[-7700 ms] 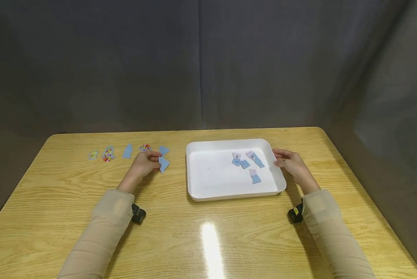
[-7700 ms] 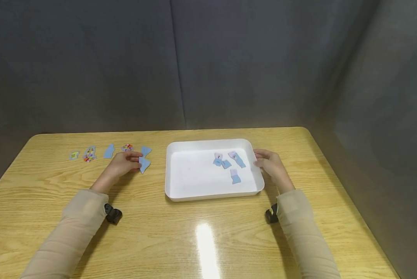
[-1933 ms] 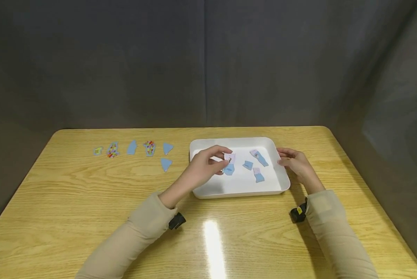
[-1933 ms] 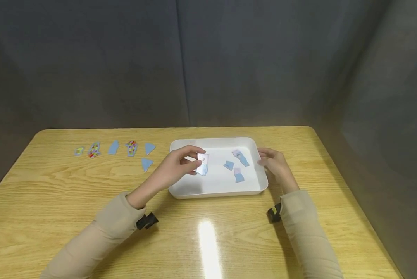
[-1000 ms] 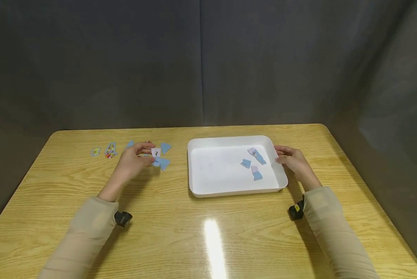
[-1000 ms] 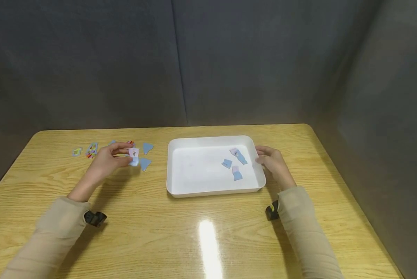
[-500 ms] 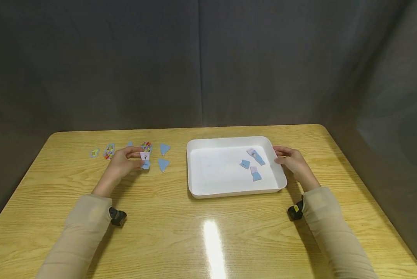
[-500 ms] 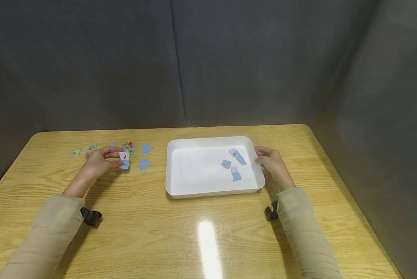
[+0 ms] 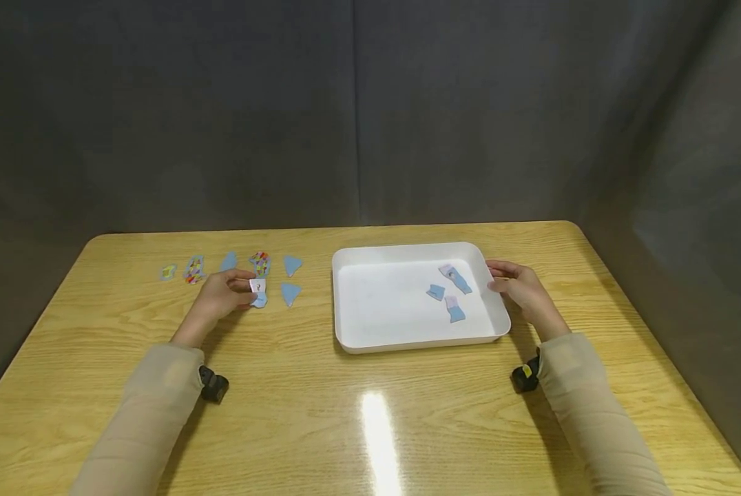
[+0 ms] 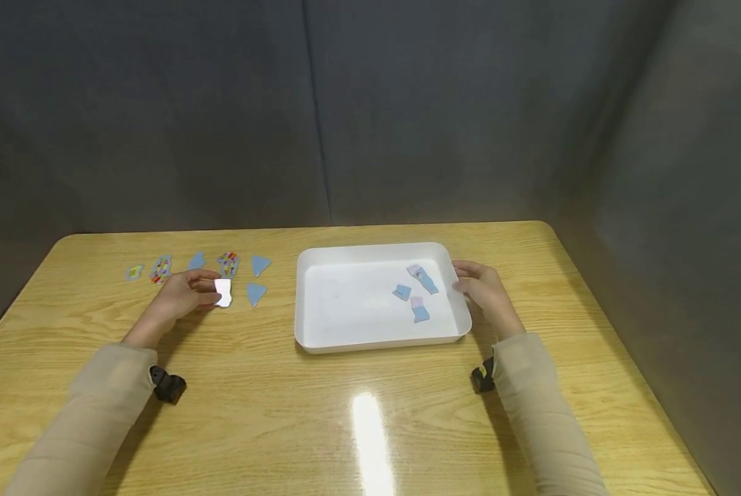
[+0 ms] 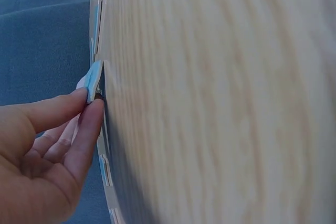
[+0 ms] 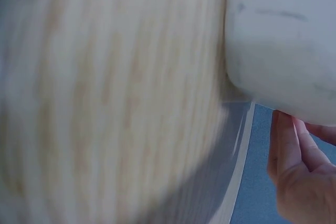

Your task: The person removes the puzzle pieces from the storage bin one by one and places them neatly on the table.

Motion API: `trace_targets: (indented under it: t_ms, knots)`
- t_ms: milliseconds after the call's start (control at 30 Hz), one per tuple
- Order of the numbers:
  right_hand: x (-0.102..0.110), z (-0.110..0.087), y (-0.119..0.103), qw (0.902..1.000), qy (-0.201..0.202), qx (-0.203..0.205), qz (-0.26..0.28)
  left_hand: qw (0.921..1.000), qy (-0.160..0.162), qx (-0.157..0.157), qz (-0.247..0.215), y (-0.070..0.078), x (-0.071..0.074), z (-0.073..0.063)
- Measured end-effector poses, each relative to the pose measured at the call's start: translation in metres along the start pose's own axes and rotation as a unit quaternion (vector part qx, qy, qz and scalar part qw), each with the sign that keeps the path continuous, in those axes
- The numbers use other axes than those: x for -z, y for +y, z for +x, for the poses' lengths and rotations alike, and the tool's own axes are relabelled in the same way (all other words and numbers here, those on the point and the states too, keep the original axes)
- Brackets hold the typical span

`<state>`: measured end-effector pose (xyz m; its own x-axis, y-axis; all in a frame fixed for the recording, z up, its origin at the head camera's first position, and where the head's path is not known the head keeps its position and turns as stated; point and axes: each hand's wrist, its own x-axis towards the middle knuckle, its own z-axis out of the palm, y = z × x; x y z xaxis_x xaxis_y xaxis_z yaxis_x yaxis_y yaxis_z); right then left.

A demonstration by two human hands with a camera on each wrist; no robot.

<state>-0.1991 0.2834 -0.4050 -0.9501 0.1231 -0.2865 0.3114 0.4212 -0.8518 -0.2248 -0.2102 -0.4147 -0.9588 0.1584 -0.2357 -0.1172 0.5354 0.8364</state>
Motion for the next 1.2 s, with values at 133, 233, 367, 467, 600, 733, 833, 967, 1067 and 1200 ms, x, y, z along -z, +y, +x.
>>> trace_targets:
  t_ms: [133,233,367,467,600,733,833,967,1067,1200]
  knots:
    - [0.0006,-0.0003,-0.0002,1.0,0.0,0.001,0.003,1.0,0.0,0.005,0.0,-0.0001,-0.0009,0.0014]
    - [0.0003,-0.0011,-0.0005,1.0,0.001,0.002,0.004,1.0,0.005,0.004,0.007,0.0003,-0.0019,0.0019]
    - [0.0004,-0.0019,-0.0007,1.0,0.002,0.001,0.004,0.9996,0.015,0.0,0.022,0.0005,-0.0018,0.0022]
    - [0.001,-0.0016,-0.0005,1.0,0.002,0.0,0.004,0.9993,0.019,0.0,0.033,0.0005,-0.0012,0.0018]
    - [0.0013,-0.001,-0.0006,1.0,0.0,-0.002,0.002,0.9994,0.015,0.005,0.032,0.0009,-0.0011,0.0015]
    - [0.0013,-0.0014,-0.0006,1.0,-0.005,-0.003,0.007,0.9982,0.017,0.003,0.057,-0.0001,-0.002,0.0028]
    - [0.0021,-0.0021,-0.0003,0.9998,-0.011,-0.005,0.016,0.9959,0.022,-0.003,0.087,-0.0004,-0.0036,0.0038]
    - [0.0024,-0.002,-0.0001,0.9994,-0.016,-0.007,0.031,0.994,0.023,-0.003,0.107,0.0014,-0.0052,0.0038]
    - [0.0025,-0.0013,-0.0001,0.9988,-0.017,-0.011,0.044,0.9929,0.024,0.0,0.117,0.0026,-0.0053,0.0035]
    - [0.0031,-0.0007,0.0001,0.9982,-0.02,-0.016,0.054,0.9922,0.024,0.001,0.122,0.0024,-0.0048,0.004]
